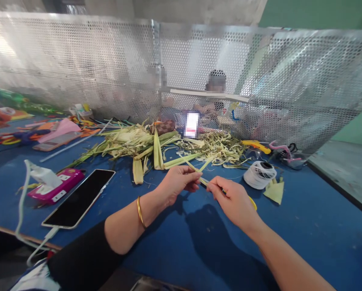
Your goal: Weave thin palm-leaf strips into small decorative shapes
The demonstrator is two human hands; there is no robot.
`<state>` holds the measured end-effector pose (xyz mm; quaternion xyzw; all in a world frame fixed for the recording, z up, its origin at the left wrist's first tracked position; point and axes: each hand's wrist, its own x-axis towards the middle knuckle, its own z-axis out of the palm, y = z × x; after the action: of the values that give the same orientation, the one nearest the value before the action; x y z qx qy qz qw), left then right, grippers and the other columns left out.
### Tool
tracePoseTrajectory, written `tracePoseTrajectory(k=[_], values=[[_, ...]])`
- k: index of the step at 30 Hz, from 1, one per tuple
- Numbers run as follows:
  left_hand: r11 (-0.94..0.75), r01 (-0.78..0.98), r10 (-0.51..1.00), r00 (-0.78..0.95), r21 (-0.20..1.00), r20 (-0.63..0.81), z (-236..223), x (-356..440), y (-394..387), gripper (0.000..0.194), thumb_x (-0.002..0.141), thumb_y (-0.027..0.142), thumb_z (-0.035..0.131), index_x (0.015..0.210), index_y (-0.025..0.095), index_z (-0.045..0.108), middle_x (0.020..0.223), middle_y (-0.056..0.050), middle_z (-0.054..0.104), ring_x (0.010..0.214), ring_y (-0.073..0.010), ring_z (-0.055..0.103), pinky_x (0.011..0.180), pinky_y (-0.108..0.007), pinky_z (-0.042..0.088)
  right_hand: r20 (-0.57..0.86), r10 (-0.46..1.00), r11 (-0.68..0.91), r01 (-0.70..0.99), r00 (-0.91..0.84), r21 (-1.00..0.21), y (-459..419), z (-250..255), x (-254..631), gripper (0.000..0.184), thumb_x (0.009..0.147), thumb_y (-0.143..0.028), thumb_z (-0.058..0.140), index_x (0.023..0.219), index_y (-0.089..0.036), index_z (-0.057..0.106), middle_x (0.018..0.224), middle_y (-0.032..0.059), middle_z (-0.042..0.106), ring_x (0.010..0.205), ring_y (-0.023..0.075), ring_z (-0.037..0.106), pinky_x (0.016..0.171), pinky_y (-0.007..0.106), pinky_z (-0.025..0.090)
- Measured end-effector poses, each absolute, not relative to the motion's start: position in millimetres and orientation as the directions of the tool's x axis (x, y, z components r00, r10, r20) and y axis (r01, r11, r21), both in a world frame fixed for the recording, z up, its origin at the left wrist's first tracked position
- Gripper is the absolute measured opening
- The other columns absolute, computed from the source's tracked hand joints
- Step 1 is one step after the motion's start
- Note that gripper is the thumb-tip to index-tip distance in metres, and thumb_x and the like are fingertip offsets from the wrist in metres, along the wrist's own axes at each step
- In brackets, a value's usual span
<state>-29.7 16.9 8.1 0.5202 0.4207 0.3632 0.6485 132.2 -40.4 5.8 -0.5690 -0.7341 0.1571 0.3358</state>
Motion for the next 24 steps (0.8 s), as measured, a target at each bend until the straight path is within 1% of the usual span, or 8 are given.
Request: tracePoseTrajectory(k=[2, 5, 8, 10, 13, 16, 19, 24], values=[[0.217, -0.024, 0.893, 0.409, 0.976, -0.189, 10, -31, 17, 0.013, 0.076, 0.024, 0.065, 0.072, 0.013, 0.059, 0.062, 0.002, 0.059, 0.049, -0.0063, 0.054, 0.054, -0.022, 0.047, 0.2, 0.976, 0.212, 0.62, -0.09, -0.755, -38, 7, 135, 0.031, 0.087, -0.039, 0.044, 0.068, -0.02, 0.059, 0.059, -0.0006, 0.057, 0.059, 0.0146, 0.051, 0.059, 0.026, 0.036], [0.248, 0.012, 0.841, 0.493, 0.969, -0.222, 11, -31, 14, 0.019, 0.072, 0.03, 0.069, 0.072, 0.014, 0.06, 0.06, 0.002, 0.059, 0.048, -0.0065, 0.054, 0.051, -0.021, 0.046, 0.071, 0.997, 0.059, 0.333, 0.024, -0.941, -31, 4, 138, 0.039, 0.081, -0.052, 0.052, 0.063, -0.018, 0.06, 0.062, 0.0008, 0.059, 0.064, 0.0147, 0.052, 0.063, 0.027, 0.039], [0.279, 0.072, 0.747, 0.61, 0.958, -0.264, 8, -31, 13, 0.031, 0.067, 0.042, 0.073, 0.073, 0.014, 0.06, 0.06, 0.002, 0.059, 0.047, -0.0075, 0.054, 0.048, -0.021, 0.044, -0.024, 0.993, -0.025, 0.008, 0.113, -1.0, -26, -3, 136, 0.035, 0.066, -0.051, 0.069, 0.065, -0.017, 0.061, 0.061, -0.0014, 0.057, 0.059, 0.0125, 0.05, 0.061, 0.027, 0.039], [0.309, 0.092, 0.701, 0.651, 0.947, -0.292, 5, -29, 12, 0.04, 0.068, 0.053, 0.068, 0.074, 0.015, 0.06, 0.06, 0.001, 0.06, 0.046, -0.0087, 0.054, 0.046, -0.022, 0.043, -0.044, 0.99, -0.031, -0.104, 0.131, -0.994, -25, -8, 133, 0.032, 0.06, -0.046, 0.075, 0.068, -0.017, 0.063, 0.059, -0.003, 0.056, 0.056, 0.0111, 0.048, 0.058, 0.026, 0.038], [0.318, 0.118, 0.705, 0.634, 0.941, -0.318, 3, -27, 10, 0.044, 0.07, 0.058, 0.063, 0.073, 0.015, 0.059, 0.059, 0.001, 0.059, 0.045, -0.0079, 0.052, 0.043, -0.02, 0.04, 0.005, 0.988, 0.018, -0.089, 0.153, -0.996, -25, -12, 129, 0.029, 0.062, -0.044, 0.075, 0.065, -0.017, 0.063, 0.057, -0.0029, 0.057, 0.056, 0.0112, 0.048, 0.057, 0.025, 0.038], [0.284, 0.16, 0.733, 0.599, 0.945, -0.322, 2, -24, 7, 0.031, 0.069, 0.045, 0.068, 0.074, 0.014, 0.063, 0.053, 0.005, 0.051, 0.04, -0.0048, 0.043, 0.039, -0.018, 0.034, 0.035, 0.989, 0.043, -0.049, 0.146, -0.998, -26, -13, 126, 0.029, 0.064, -0.043, 0.073, 0.061, -0.017, 0.061, 0.054, -0.0031, 0.056, 0.055, 0.0114, 0.048, 0.057, 0.026, 0.038], [0.28, 0.145, 0.758, 0.573, 0.949, -0.311, 3, -21, 4, 0.019, 0.067, 0.032, 0.067, 0.069, 0.013, 0.064, 0.044, 0.008, 0.041, 0.037, -0.0041, 0.034, 0.038, -0.018, 0.032, 0.066, 0.983, 0.071, -0.025, 0.171, -0.997, -26, -14, 125, 0.03, 0.066, -0.042, 0.071, 0.055, -0.018, 0.057, 0.051, -0.0037, 0.053, 0.052, 0.011, 0.046, 0.055, 0.026, 0.037], [0.267, 0.096, 0.793, 0.544, 0.959, -0.275, 6, -21, 3, 0.015, 0.065, 0.028, 0.064, 0.065, 0.013, 0.066, 0.041, 0.008, 0.037, 0.038, -0.0048, 0.031, 0.041, -0.02, 0.035, 0.146, 0.94, 0.148, 0.018, 0.309, -0.989, -23, -18, 127, 0.027, 0.07, -0.041, 0.066, 0.057, -0.02, 0.055, 0.052, -0.0042, 0.051, 0.051, 0.0116, 0.045, 0.053, 0.026, 0.037]])
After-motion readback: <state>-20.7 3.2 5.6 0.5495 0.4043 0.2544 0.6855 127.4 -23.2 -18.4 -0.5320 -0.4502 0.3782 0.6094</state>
